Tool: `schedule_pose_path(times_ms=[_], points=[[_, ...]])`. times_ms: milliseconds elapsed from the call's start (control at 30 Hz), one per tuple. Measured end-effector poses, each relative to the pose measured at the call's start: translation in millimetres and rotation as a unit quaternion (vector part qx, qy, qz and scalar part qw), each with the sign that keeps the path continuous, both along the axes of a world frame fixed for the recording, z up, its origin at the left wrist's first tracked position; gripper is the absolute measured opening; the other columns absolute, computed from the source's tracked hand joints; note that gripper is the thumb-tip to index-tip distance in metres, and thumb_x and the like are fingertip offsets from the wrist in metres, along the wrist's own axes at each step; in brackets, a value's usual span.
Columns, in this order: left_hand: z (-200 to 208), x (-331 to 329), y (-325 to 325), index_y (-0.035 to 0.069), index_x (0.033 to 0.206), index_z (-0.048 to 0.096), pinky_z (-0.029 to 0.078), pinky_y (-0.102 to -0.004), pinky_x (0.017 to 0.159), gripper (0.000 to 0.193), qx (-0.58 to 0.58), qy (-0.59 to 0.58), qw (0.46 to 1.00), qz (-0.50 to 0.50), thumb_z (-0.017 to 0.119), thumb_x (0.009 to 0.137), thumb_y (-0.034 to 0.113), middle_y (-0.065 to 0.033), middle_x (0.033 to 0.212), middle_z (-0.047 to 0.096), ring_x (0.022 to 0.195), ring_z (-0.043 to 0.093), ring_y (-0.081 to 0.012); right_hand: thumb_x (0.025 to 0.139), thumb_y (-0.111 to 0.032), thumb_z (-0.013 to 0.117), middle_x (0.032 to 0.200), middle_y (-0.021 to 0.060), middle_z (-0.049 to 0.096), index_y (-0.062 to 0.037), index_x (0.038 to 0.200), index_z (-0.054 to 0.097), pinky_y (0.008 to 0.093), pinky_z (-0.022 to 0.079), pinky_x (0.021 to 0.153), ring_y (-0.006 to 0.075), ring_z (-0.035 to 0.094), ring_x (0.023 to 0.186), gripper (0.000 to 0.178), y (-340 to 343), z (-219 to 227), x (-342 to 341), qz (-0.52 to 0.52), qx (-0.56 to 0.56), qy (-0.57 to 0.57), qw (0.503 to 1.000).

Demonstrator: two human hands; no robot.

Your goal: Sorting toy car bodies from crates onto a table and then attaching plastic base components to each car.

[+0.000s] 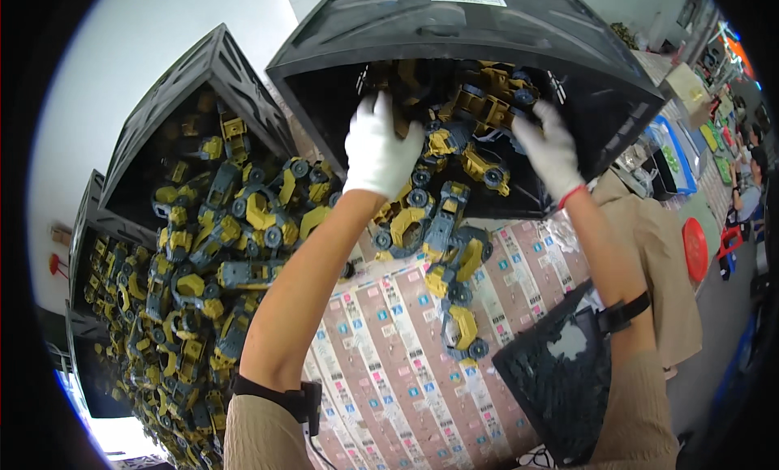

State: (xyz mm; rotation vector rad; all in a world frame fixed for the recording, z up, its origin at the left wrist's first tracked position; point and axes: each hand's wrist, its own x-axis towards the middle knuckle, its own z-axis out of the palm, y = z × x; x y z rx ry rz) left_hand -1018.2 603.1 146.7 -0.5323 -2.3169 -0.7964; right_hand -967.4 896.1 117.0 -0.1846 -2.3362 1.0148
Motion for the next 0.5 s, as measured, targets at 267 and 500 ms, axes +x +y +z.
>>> schedule_pose_path(times_ms=[267,500], points=[[8,-108,39,0.008,0.132,0.062,0.048,-0.0456,0.105,0.069,0.04,-0.084,0.991,0.093,0.073,0.084,0.057,-0.0207,0.132,0.064,0.123,0.06,-0.0402,0.092,-0.055,0.069,0.148,0.0144,0.058,-0.0057,0.144,0.06,0.0376,0.034,0.117,0.0309,0.05,0.14,0.072,14,38,-101,-0.006,-0.124,-0.027,0.992],[-20,-126,50,0.018,0.151,0.039,0.047,-0.0473,0.103,0.088,-0.013,-0.207,0.965,0.16,0.073,0.079,0.056,-0.023,0.128,0.065,0.119,0.065,-0.0381,0.088,-0.043,0.078,0.142,0.0148,0.06,-0.0037,0.149,0.052,0.0357,0.038,0.113,0.0222,0.053,0.133,0.077,33,4,-113,0.048,-0.209,-0.125,0.969]])
